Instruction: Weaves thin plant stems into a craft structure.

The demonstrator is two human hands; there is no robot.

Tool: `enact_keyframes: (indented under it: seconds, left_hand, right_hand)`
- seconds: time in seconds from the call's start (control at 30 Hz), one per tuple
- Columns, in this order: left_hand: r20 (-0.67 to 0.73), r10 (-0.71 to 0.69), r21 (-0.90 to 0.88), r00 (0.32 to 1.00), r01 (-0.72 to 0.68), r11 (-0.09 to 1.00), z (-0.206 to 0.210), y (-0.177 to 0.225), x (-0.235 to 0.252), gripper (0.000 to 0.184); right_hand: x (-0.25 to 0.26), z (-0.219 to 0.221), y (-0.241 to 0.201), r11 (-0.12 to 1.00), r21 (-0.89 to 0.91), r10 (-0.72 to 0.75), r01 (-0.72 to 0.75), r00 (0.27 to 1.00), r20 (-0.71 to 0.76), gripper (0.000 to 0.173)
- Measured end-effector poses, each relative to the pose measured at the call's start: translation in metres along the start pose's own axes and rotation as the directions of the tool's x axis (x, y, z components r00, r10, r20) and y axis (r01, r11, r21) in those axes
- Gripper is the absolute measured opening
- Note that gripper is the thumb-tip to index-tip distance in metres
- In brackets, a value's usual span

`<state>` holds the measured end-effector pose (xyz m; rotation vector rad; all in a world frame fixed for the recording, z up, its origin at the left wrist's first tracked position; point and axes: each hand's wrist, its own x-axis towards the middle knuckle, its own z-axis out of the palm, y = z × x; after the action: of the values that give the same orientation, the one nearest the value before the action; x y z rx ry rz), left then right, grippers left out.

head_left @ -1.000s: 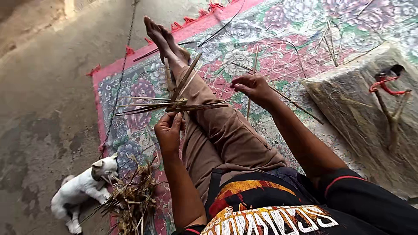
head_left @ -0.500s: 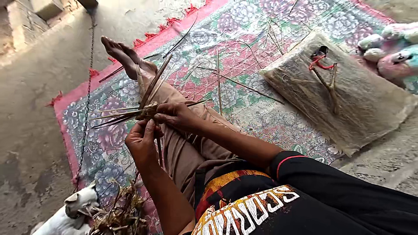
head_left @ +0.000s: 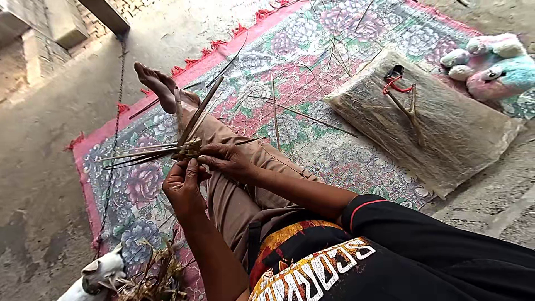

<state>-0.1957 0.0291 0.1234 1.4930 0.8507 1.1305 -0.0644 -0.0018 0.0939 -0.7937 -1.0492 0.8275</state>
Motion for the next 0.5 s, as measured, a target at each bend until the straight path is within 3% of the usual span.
enact_keyframes:
  seconds: [0.1,0.17,0.23,0.3,0.37,0.43,0.5]
  left_hand:
    - [0.019,-0.004,-0.004,1.000,0.004,1.000,-0.003,0.001,0.000,0.011]
    - [-0.014,-0.007,-0.012,1.000,0.007,1.000,-0.010,0.005,0.001,0.013]
    - [-0.072,-0.012,-0.009,0.997,0.012,1.000,-0.023,0.008,0.003,0.013]
    - [-0.124,-0.007,-0.008,0.992,0.006,1.000,-0.034,0.010,0.004,0.013]
    - [-0.149,0.002,-0.011,0.989,-0.004,1.000,-0.037,0.010,0.004,0.014]
    - [-0.151,-0.014,-0.011,0.988,0.012,1.000,-0.037,0.008,0.003,0.014]
    - [-0.135,-0.029,-0.005,0.990,0.029,1.000,-0.034,0.005,0.004,0.015]
  right_hand:
    - [0.003,-0.005,-0.004,1.000,0.004,0.021,-0.021,0.995,0.093,0.015]
    - [0.011,-0.024,-0.019,0.994,-0.095,0.082,-0.059,0.962,0.259,0.018]
    - [0.018,-0.059,-0.032,0.968,-0.238,0.140,-0.078,0.957,0.255,0.021]
    - [0.023,-0.112,-0.023,0.916,-0.359,0.204,-0.181,0.979,0.027,0.024]
    - [0.021,-0.184,0.013,0.765,-0.517,0.306,-0.384,0.923,-0.233,0.026]
    - [0.005,-0.253,0.054,0.503,-0.596,0.446,-0.626,0.778,-0.442,0.035]
    - [-0.015,-0.297,0.083,0.298,-0.559,0.502,-0.774,0.625,-0.598,0.043]
